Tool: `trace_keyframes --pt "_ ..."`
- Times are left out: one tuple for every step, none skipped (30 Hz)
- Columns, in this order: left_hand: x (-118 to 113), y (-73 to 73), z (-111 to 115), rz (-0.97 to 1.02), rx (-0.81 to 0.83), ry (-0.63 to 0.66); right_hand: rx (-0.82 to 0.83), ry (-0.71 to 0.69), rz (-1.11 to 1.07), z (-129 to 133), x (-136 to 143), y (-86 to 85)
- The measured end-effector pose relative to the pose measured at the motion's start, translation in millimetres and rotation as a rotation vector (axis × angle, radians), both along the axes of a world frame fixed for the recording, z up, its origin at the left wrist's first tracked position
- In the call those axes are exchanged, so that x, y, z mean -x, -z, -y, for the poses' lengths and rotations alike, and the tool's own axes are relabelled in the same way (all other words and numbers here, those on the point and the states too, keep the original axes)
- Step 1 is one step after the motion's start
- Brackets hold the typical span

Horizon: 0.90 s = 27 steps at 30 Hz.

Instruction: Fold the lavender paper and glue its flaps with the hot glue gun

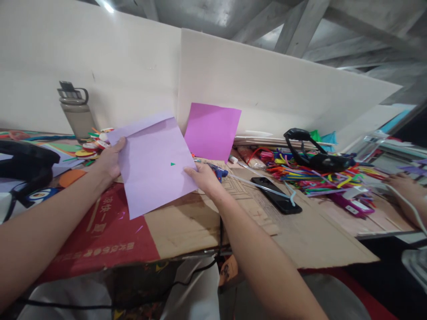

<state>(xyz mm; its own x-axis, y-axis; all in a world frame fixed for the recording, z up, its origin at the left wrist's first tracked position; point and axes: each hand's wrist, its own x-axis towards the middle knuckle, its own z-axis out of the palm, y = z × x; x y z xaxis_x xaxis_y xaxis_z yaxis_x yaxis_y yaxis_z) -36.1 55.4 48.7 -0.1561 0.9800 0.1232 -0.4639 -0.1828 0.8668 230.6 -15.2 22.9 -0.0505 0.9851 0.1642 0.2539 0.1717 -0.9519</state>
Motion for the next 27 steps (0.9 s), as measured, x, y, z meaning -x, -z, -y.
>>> trace_keyframes --pt "-1.8 0.3 2.9 0.027 -0.018 0.057 -0.024 0.037 -0.002 -0.7 -0.4 -0.2" --pt "-4.2 1.0 6.0 0.014 -0.019 0.123 -0.045 0.077 -0.008 -1.4 -0.9 -0.6" --pt "-7.0 1.9 9.0 0.008 -0.022 0.190 -0.065 0.116 -0.014 -2.1 -1.6 -1.1" --pt "-10.1 3.2 11.5 -0.017 -0.018 0.246 -0.085 0.153 -0.017 -2.7 -2.3 -1.6" --pt "-13.1 4.7 13.4 -0.041 -0.017 0.285 -0.103 0.181 -0.018 -3.3 -3.1 -2.0" --pt "-15.8 6.4 14.6 -0.055 -0.026 0.294 -0.115 0.196 -0.023 -3.7 -3.8 -2.3" --pt "-18.0 8.0 15.0 -0.064 -0.034 0.288 -0.120 0.197 -0.036 -3.9 -4.3 -2.4" --pt "-19.5 9.6 14.7 -0.068 -0.040 0.270 -0.116 0.184 -0.057 -4.0 -4.5 -2.2" --pt "-20.3 11.0 13.8 -0.071 -0.040 0.248 -0.102 0.157 -0.083 -3.9 -4.5 -1.8" --pt "-20.3 12.3 12.5 -0.073 -0.034 0.232 -0.079 0.114 -0.111 -3.6 -4.3 -1.2" --pt "-19.8 13.3 11.1 -0.073 -0.024 0.221 -0.050 0.061 -0.133 -3.4 -3.9 -0.3" --pt "-19.0 14.1 9.7 -0.072 -0.015 0.212 -0.024 0.009 -0.147 -3.2 -3.4 0.7" --pt "-18.1 14.5 8.6 -0.070 -0.008 0.209 -0.007 -0.030 -0.150 -3.1 -2.8 1.8" --pt "-17.3 14.6 8.0 -0.065 -0.005 0.213 0.002 -0.051 -0.143 -3.3 -2.3 2.9" --pt "-16.7 14.3 8.0 -0.056 -0.005 0.220 0.002 -0.049 -0.127 -3.7 -1.8 3.8" --pt "-16.5 13.7 8.8 -0.043 -0.002 0.230 -0.008 -0.025 -0.109 -4.2 -1.5 4.4" --pt "-16.7 12.7 10.4 -0.027 0.009 0.244 -0.023 0.010 -0.098 -4.7 -1.3 4.7" --pt "-17.2 11.6 12.8 -0.013 0.025 0.261 -0.039 0.043 -0.098 -5.1 -1.3 4.6" --pt "-18.2 10.7 15.7 -0.004 0.046 0.280 -0.053 0.066 -0.113 -5.3 -1.4 4.1" --pt "-19.5 10.1 19.0 -0.005 0.065 0.302 -0.066 0.078 -0.140 -5.2 -1.7 3.4" --pt "-21.1 9.9 22.3 -0.017 0.078 0.331 -0.074 0.085 -0.165 -5.0 -2.2 2.6" --pt "-22.9 10.3 25.4 -0.034 0.079 0.368 -0.077 0.093 -0.179 -4.5 -2.7 1.7" --pt "-24.9 11.2 28.0 -0.052 0.070 0.406 -0.076 0.105 -0.178 -4.1 -3.3 0.9" --pt "-26.9 12.5 29.8 -0.062 0.054 0.429 -0.073 0.119 -0.164 -3.6 -3.8 0.3" --pt "-28.8 13.9 30.8 -0.068 0.039 0.435 -0.071 0.126 -0.144 -3.3 -4.1 -0.1" --pt "-30.6 15.4 31.1 -0.073 0.027 0.420 -0.072 0.121 -0.124 -3.1 -4.3 -0.2" --pt "-32.2 16.7 30.7 -0.077 0.023 0.386 -0.077 0.106 -0.105 -3.2 -4.2 -0.1"
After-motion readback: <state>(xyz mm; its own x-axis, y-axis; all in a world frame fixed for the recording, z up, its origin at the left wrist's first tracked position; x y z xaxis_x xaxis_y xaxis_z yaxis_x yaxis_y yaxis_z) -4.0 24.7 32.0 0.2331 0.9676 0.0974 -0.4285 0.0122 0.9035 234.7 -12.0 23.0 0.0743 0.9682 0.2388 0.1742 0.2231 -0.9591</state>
